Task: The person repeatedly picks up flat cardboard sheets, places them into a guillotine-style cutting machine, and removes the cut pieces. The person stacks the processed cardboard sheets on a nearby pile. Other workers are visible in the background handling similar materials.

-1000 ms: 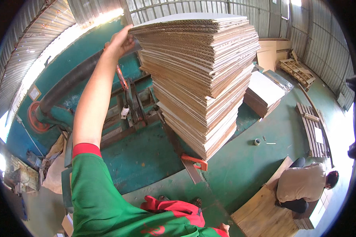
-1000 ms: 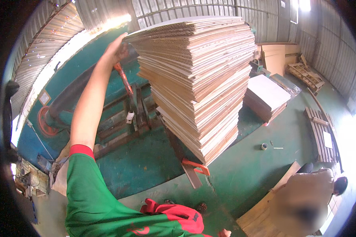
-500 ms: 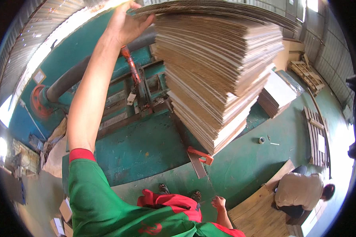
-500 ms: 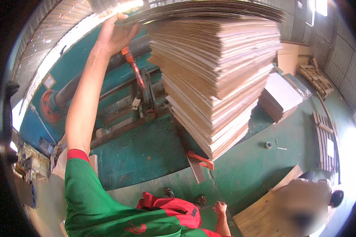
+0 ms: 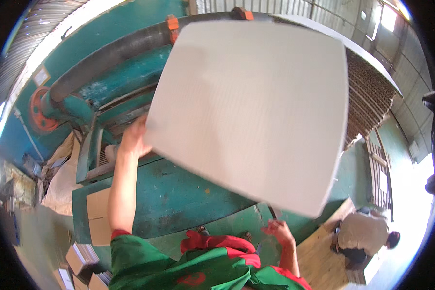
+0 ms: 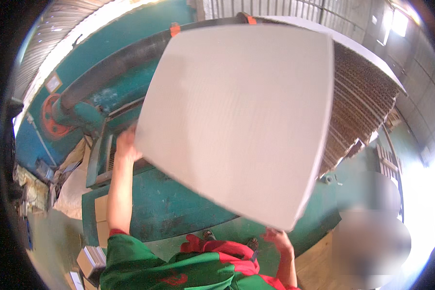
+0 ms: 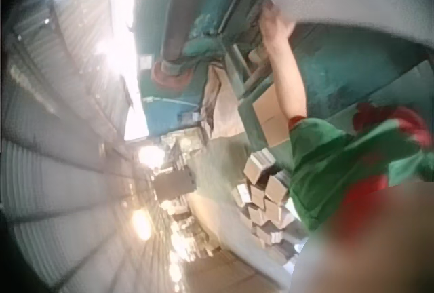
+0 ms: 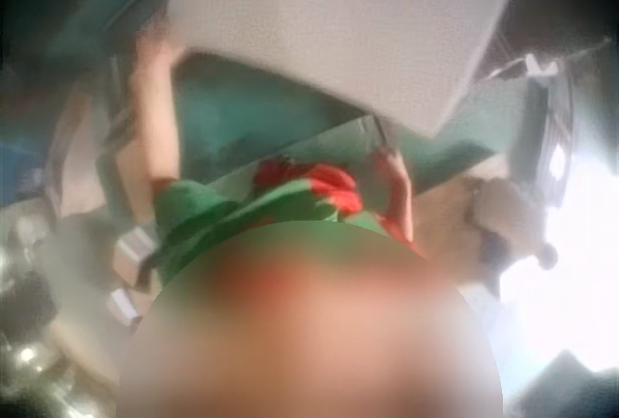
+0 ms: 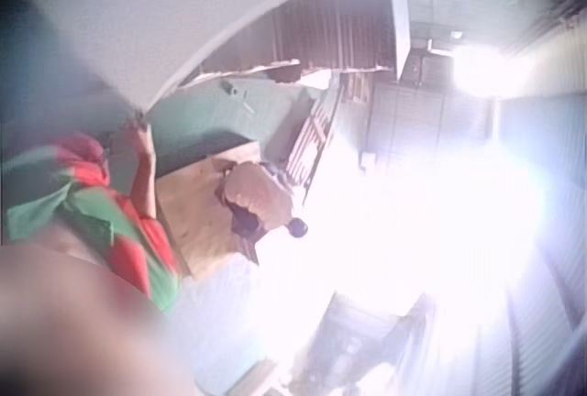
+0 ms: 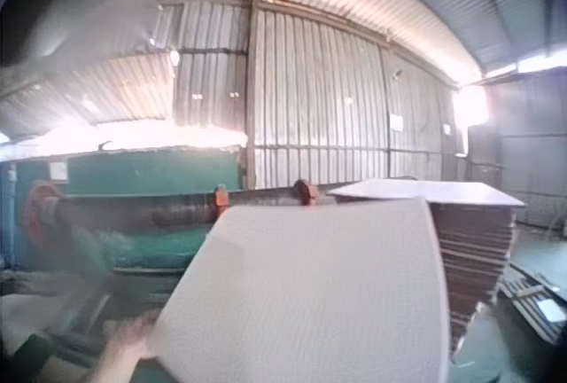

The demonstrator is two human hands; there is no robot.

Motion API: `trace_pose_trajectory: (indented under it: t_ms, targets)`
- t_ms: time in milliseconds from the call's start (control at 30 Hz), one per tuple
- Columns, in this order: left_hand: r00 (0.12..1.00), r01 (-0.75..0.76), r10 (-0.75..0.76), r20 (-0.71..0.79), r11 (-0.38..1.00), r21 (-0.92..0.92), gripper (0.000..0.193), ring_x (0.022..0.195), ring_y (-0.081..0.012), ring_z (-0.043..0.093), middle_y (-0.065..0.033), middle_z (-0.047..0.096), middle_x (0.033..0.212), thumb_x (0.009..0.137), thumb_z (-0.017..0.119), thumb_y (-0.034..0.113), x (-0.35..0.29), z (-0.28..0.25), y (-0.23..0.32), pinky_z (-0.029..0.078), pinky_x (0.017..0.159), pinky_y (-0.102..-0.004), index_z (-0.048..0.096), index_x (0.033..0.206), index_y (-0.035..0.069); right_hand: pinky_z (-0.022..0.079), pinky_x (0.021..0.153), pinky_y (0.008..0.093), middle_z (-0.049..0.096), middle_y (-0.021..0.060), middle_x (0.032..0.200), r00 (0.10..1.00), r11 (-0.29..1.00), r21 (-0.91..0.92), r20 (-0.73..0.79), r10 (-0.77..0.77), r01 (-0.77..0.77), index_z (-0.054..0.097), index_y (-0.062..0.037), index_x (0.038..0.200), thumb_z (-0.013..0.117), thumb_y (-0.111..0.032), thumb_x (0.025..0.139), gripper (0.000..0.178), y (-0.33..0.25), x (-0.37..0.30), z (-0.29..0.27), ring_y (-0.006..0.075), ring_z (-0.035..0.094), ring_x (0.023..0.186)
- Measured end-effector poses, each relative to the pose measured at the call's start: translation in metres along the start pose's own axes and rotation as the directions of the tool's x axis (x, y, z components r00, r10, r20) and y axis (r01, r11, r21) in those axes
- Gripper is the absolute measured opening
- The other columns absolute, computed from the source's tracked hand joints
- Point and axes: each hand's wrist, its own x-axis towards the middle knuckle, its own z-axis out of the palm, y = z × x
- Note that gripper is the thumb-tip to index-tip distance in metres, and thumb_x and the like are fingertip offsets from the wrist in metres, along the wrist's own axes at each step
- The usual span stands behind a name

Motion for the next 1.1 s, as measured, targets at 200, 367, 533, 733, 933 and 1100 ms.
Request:
trace_pose_trajectory:
  t_ms: [200,367,533,733,933,1100]
  targets:
    - [0.849,0.458,-0.306,-0.431,0.833,0.311,0.078,0.109,-0.0176,0.058,-0.0075,0.060,0.121,0.072,0.085,0.038,-0.144,-0.053,-0.128,0.049,0.091,-0.0339,0.049,0.131,0.001,0.031,0.111,0.0462,0.041,0.0138,0.146,0.924,0.789,0.609,0.253,-0.287,0.078,0.031,-0.0020,0.146,0.039,-0.072,0.089,0.091,-0.125,0.030,0.134,0.0258,0.040,0.134]
    - [0.606,0.664,-0.230,-0.761,0.674,0.325,0.057,0.101,-0.0185,0.060,-0.0105,0.064,0.110,0.077,0.082,0.025,-0.240,-0.049,-0.185,0.049,0.088,-0.0344,0.054,0.120,-0.001,0.051,0.084,0.0352,0.065,0.0117,0.105,0.981,0.996,-0.046,-0.178,-0.079,0.072,0.054,0.0028,0.120,0.066,-0.034,0.089,0.050,-0.119,0.063,0.224,0.0197,0.063,0.096]
    - [0.678,0.367,0.292,-0.675,0.661,0.654,0.057,0.100,-0.0219,0.062,-0.0164,0.063,0.109,0.079,0.080,0.019,-0.245,-0.060,-0.156,0.047,0.089,-0.0345,0.048,0.120,-0.006,0.049,0.085,0.0338,0.065,0.0132,0.103,0.888,0.868,-0.280,-0.093,-0.450,0.410,0.053,0.0032,0.115,0.074,-0.019,0.083,0.045,-0.163,0.085,0.267,0.0177,0.061,0.095]
    - [0.755,0.382,0.412,-0.510,0.356,0.853,0.080,0.123,-0.0270,0.047,-0.0164,0.046,0.136,0.079,0.076,0.003,-0.235,-0.085,-0.194,0.038,0.106,-0.0402,0.028,0.143,-0.001,0.044,0.097,0.0382,0.060,0.0166,0.123,0.732,0.458,-0.639,0.256,-0.631,0.618,0.053,0.0006,0.127,0.073,-0.018,0.077,0.058,-0.168,0.139,0.235,0.0259,0.057,0.117]
    - [0.515,-0.173,0.265,-0.815,0.964,0.204,0.061,0.118,-0.0277,0.051,-0.0136,0.048,0.132,0.080,0.076,0.009,-0.214,-0.105,-0.255,0.039,0.104,-0.0403,0.045,0.132,0.002,0.048,0.091,0.0345,0.065,0.0120,0.113,0.818,0.530,-0.684,0.176,-0.547,0.502,0.055,-0.0042,0.126,0.068,-0.009,0.078,0.050,-0.102,0.205,0.214,0.0233,0.063,0.105]
    - [0.665,0.566,0.389,-0.637,0.294,0.770,0.064,0.109,-0.0306,0.059,-0.0170,0.059,0.120,0.081,0.077,0.017,-0.191,-0.120,-0.239,0.049,0.093,-0.0400,0.042,0.133,0.000,0.048,0.092,0.0404,0.062,0.0210,0.116,0.852,0.540,-0.739,0.088,-0.516,0.403,0.051,-0.0020,0.128,0.072,-0.025,0.081,0.056,-0.120,0.249,0.201,0.0356,0.060,0.110]
